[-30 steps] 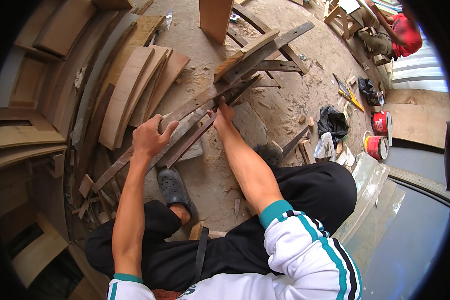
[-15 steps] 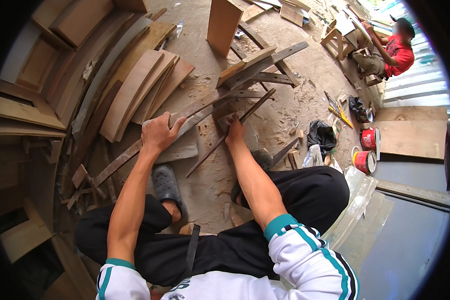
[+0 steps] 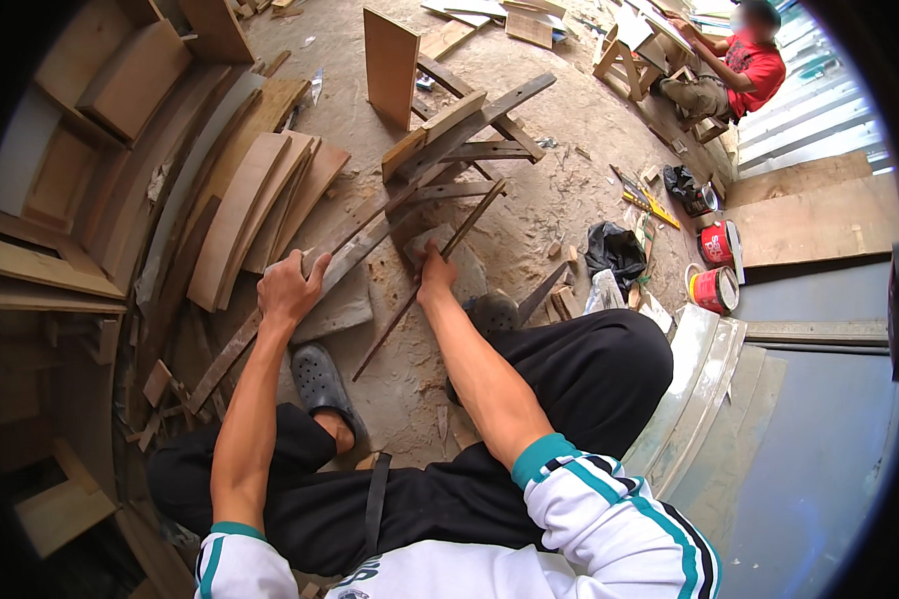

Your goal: The person assembles a wooden chair by hand. They fit wooden legs into the seat frame, align the pieces, and secure them together using a hammer and a small block of wood to tap the joints.

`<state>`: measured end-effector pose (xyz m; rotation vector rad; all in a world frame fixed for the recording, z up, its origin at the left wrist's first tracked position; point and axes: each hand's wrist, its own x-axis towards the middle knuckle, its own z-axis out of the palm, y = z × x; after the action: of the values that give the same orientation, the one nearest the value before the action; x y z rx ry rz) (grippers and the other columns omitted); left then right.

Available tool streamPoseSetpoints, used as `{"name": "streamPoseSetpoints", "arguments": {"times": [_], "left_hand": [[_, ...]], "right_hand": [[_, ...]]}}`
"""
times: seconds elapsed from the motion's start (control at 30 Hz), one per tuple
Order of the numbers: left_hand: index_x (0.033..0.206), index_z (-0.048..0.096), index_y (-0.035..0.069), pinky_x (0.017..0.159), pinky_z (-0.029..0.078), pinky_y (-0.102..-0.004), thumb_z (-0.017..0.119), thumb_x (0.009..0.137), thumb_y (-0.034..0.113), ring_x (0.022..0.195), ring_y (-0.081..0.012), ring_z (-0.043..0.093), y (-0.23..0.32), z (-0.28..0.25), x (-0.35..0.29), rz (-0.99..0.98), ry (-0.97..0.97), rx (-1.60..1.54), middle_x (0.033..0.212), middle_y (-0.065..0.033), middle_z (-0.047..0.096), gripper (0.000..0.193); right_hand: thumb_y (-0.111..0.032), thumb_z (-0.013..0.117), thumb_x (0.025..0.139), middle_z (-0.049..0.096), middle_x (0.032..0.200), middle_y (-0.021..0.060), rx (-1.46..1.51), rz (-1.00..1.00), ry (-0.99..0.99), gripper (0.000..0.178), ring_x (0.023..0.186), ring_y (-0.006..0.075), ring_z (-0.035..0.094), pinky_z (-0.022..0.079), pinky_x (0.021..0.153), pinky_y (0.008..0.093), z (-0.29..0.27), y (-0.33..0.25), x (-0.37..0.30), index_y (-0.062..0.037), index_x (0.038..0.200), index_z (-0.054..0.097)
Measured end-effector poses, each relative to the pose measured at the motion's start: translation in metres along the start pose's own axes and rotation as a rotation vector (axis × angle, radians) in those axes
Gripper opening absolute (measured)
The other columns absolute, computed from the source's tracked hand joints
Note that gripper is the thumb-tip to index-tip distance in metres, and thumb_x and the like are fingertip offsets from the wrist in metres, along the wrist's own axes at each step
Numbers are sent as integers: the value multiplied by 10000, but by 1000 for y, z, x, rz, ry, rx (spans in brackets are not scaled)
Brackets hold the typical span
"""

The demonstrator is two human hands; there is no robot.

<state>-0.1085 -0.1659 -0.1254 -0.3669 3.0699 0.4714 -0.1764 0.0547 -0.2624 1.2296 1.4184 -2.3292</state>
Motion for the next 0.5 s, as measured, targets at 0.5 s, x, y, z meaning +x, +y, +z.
{"name": "streamPoseSetpoints", "arguments": {"times": [0.5], "left_hand": [[873,604,34,689,489,-532,493,897,639,803,-436,650,6,-5,-1,-3,-10,2,792,-234,665,616]], "right_hand": [[-339,703,872,688,890,84,-65,-71,37,342,689,148,504,407,649,339,-9,-27,4,-24,996,655]]}}
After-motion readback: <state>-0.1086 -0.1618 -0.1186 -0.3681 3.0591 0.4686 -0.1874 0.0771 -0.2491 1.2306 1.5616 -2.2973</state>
